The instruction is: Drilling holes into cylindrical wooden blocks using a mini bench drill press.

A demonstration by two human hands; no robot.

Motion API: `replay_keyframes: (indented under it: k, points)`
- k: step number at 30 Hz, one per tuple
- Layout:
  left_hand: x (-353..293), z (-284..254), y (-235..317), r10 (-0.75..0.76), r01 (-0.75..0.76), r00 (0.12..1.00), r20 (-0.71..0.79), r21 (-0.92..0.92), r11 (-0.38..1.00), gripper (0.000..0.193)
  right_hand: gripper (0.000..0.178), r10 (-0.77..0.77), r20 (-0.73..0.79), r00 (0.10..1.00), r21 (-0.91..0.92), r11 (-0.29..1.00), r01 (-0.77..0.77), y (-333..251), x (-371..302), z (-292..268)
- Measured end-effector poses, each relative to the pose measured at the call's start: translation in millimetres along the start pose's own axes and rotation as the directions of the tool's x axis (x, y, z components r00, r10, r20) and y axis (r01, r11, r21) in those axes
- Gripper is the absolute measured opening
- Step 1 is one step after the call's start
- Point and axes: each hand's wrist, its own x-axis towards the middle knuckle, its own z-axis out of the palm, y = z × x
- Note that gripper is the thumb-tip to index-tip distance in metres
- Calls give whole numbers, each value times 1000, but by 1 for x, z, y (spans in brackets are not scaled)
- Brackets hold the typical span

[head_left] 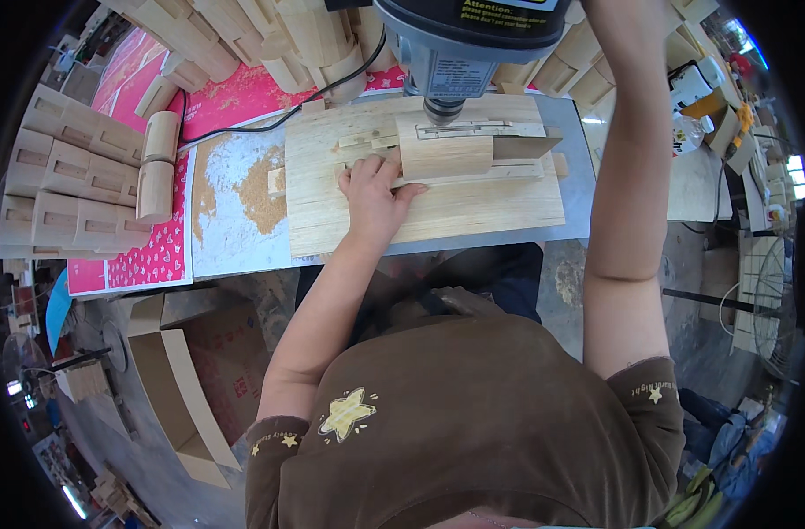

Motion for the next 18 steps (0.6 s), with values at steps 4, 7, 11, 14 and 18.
replay_keyframes:
  k: [4,7,11,14,18]
  points:
    - [-1,-5,-2,-41,42,999,23,-17,999,53,26,-25,-82,996,740,668,78,-34,-80,-68]
    - [-3,-5,-6,-27,27,1000,9,-7,1000,53,9,-108,-131,985,756,633,170,-35,-137,-54]
    - [2,-6,0,-17,17,1000,-7,-27,999,53,7,-33,-162,986,813,562,152,-47,-184,9]
    - [1,-4,-1,-28,28,999,18,-3,1000,53,7,10,-288,958,840,482,248,-51,-184,30]
    - [2,-4,0,-24,24,1000,2,-1,1000,54,7,-94,-293,952,789,539,296,-37,-174,14]
